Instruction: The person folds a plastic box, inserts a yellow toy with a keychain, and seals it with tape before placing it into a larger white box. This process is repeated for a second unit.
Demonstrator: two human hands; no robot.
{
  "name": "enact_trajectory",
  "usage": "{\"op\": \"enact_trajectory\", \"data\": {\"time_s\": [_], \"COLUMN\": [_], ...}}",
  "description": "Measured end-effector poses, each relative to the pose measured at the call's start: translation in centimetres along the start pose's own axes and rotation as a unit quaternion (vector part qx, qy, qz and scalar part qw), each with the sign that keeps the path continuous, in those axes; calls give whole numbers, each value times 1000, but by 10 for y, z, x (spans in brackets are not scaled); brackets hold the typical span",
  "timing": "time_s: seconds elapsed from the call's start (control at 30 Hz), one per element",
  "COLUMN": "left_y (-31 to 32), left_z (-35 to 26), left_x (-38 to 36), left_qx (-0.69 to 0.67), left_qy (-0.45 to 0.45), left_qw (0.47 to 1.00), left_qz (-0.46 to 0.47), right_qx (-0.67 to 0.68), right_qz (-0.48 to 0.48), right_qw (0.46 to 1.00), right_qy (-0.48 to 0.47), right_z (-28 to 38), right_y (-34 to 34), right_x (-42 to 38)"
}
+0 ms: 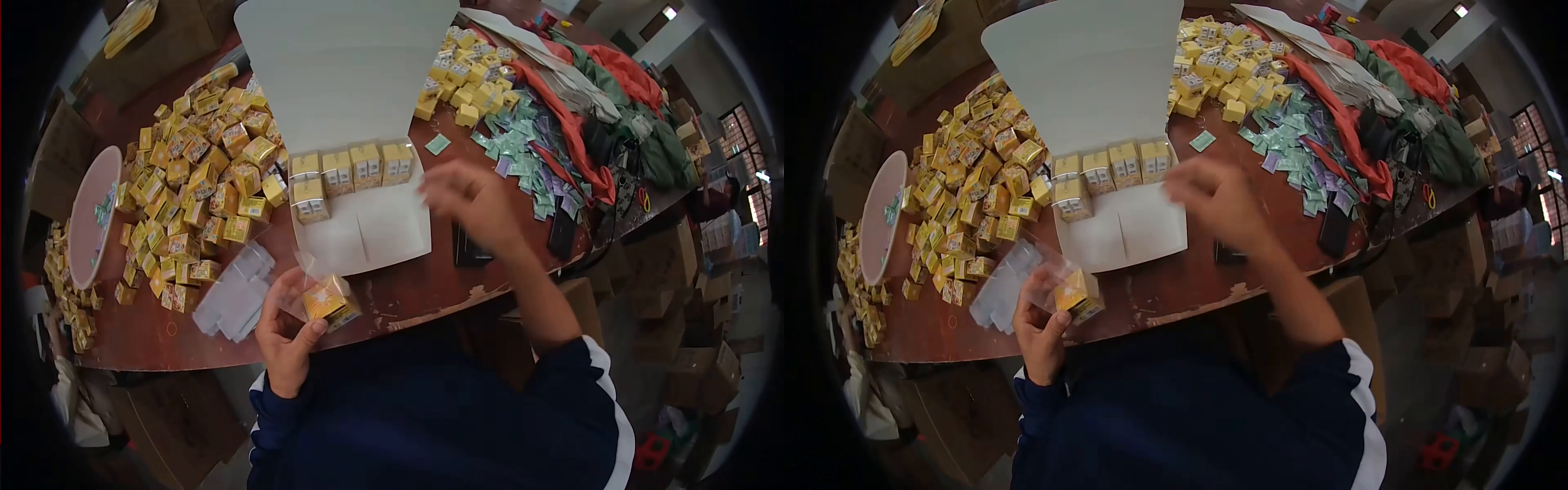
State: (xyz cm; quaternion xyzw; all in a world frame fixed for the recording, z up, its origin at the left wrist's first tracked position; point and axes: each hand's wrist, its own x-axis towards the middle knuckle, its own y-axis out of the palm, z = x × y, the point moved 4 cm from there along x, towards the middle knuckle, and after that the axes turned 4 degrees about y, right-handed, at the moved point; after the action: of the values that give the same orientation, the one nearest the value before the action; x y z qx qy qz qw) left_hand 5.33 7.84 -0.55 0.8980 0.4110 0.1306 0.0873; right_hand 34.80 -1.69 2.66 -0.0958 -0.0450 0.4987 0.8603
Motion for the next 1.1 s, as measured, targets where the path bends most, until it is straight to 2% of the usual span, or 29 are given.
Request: {"op": "enact_trajectory", "data": {"time_s": [0.03, 0.07, 0.13, 0.17, 0.23, 0.27, 0.33, 0.43, 0.47, 0.53, 0.57, 0.63, 0.67, 0.73, 0.77, 0.8, 0.83, 0.87, 0.93, 1.0, 1.07, 1.1], "left_y": [2, 3, 4, 4, 8, 9, 7, 3, 1, 0, -1, -7, -9, -7, -4, -2, 5, 11, 21, 31, 37, 40], "left_z": [0, 1, 11, 16, 19, 20, 18, 16, 15, 11, 10, 15, 17, 15, 14, 14, 14, 14, 13, 9, 7, 6], "left_x": [0, -1, -4, -5, -5, -6, -6, -5, -6, -8, -9, -11, -13, -13, -13, -12, -10, -8, -7, -9, -14, -17], "left_qx": [-1, -1, 12, 26, 28, 31, 41, 47, 43, 36, 28, 15, 7, -22, -47, -50, -122, -193, -222, -295, -304, -313], "left_qy": [-21, -41, -63, -84, -92, -102, -109, -109, -104, -109, -112, -109, -108, -112, -116, -118, -118, -119, -110, -102, -112, -117], "left_qw": [1000, 999, 998, 996, 995, 994, 993, 992, 993, 993, 993, 994, 994, 992, 990, 990, 981, 966, 960, 936, 931, 926], "left_qz": [8, 15, 22, 29, 32, 39, 35, 31, 28, 19, 14, 21, 33, 50, 69, 66, 97, 125, 131, 166, 166, 175], "right_qx": [-20, -154, -411, -410, -479, -478, -562, -595, -595, -556, -558, -468, -470, -395, -398, -375, -349, -349, -370, -342, -325, -321], "right_qz": [-107, -216, -195, -194, -223, -219, -246, -207, -204, -187, -185, -197, -195, -122, -119, -67, -15, -9, 90, 107, 211, 218], "right_qw": [994, 964, 888, 889, 847, 850, 779, 765, 766, 808, 807, 860, 858, 899, 898, 913, 924, 925, 919, 931, 921, 921], "right_qy": [-1, 14, -60, -62, 45, 42, 129, 134, 133, 60, 58, -59, -60, -145, -144, -149, -152, -151, -98, -70, 31, 34], "right_z": [0, -13, -53, -60, -68, -71, -77, -84, -86, -83, -81, -53, -40, 8, 26, 43, 57, 72, 84, 90, 90, 88], "right_y": [-40, -76, -135, -142, -150, -148, -140, -133, -134, -133, -135, -130, -126, -102, -93, -78, -64, -55, -31, -11, 9, 16], "right_x": [25, 50, 108, 127, 155, 168, 184, 191, 190, 180, 173, 146, 131, 91, 71, 53, 37, 23, 0, -12, -21, -23]}}
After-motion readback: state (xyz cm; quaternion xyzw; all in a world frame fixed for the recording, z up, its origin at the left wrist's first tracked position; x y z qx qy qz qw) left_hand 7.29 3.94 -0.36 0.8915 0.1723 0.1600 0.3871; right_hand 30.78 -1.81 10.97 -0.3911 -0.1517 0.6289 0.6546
